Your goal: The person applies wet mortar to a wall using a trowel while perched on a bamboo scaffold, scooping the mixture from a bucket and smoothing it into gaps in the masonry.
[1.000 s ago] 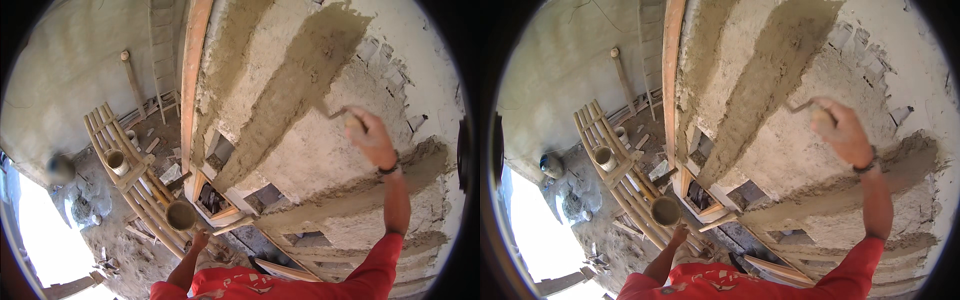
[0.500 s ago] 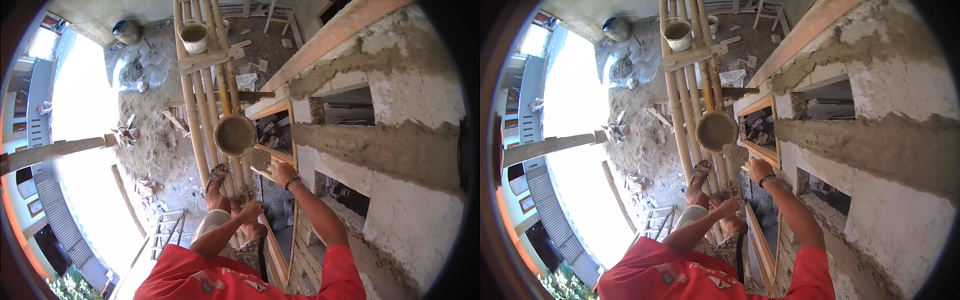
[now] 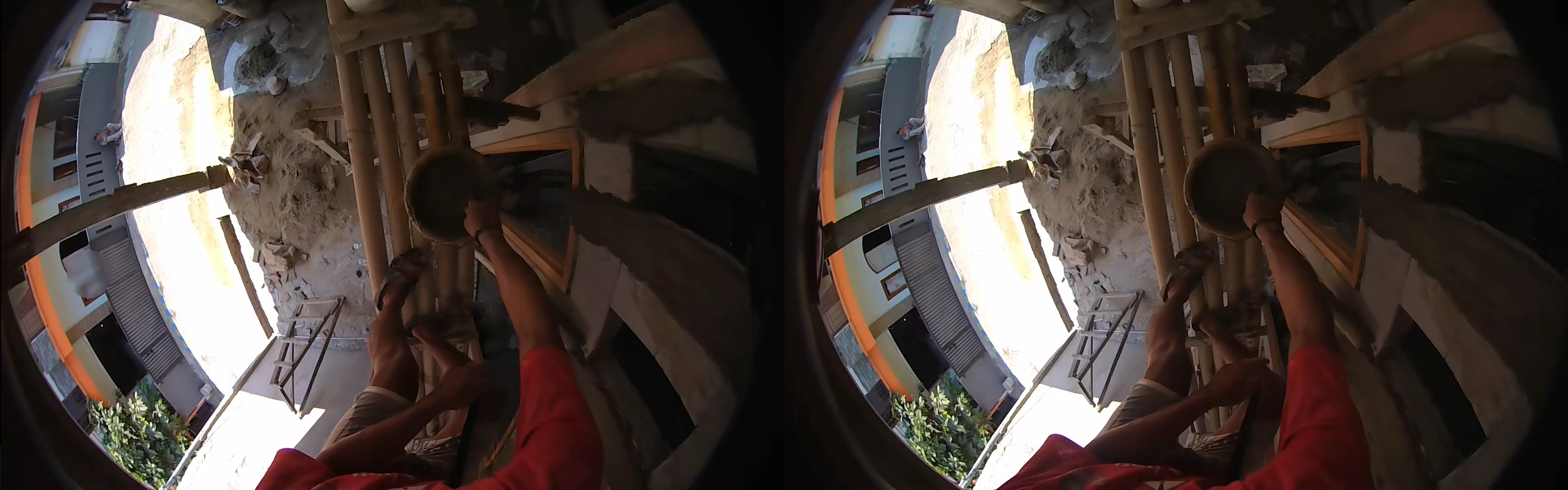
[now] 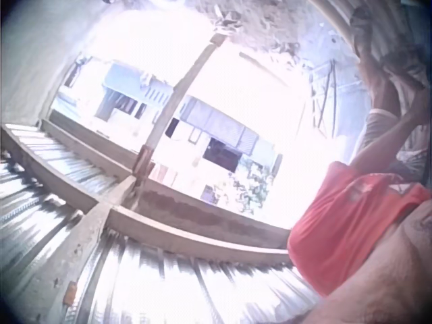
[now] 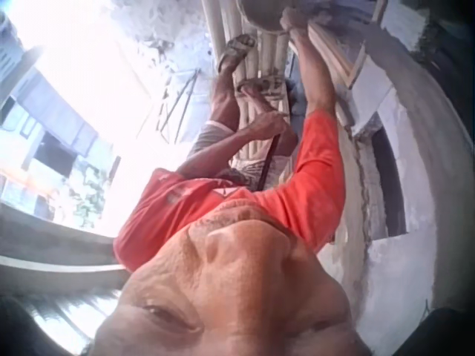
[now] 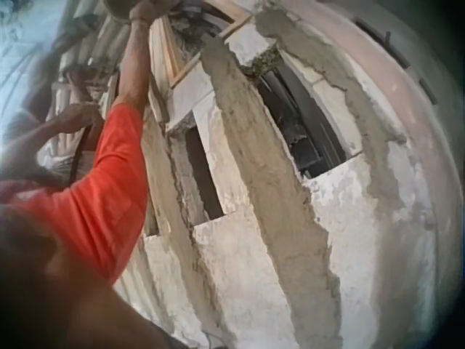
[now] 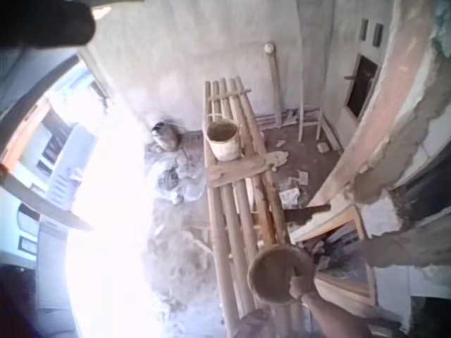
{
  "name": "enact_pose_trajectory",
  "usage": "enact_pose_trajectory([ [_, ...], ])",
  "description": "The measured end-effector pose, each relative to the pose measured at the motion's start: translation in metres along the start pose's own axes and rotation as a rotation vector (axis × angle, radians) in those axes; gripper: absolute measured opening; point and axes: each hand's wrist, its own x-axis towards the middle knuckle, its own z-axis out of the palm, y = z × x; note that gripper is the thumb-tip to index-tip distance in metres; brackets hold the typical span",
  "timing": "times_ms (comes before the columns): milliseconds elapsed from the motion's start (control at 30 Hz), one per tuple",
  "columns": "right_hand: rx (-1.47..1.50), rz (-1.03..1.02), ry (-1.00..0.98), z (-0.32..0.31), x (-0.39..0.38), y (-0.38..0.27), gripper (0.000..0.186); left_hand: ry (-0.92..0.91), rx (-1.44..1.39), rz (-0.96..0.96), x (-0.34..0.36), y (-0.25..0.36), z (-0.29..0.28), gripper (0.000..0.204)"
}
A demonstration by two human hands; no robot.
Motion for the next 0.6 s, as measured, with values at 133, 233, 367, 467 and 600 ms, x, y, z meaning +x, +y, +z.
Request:
enact_pose_trajectory([
  [133,0.219,-0.108,0.000,0.000,-0.027,-0.005,0.031,-0.181,-0.056,-0.118,0.000,0.005,-0.020,0.046],
  [233,0.662,0.102,0.109,-0.001,-0.056,-0.005,0.038,-0.160,-0.073,-0.165,-0.001,0.011,-0.021,0.044],
  [367,0.618,0.003,0.222,-0.009,-0.079,0.003,0.037,-0.199,0.032,-0.093,-0.004,-0.014,-0.012,0.041],
  [467,0.729,-0.023,0.318,-0.028,-0.104,0.012,0.045,-0.354,0.114,-0.164,-0.005,-0.027,-0.013,0.037],
  [600,0.766,-0.078,0.442,-0.088,-0.183,-0.001,0.043,-0.247,0.432,0.141,-0.004,-0.038,-0.019,0.034],
])
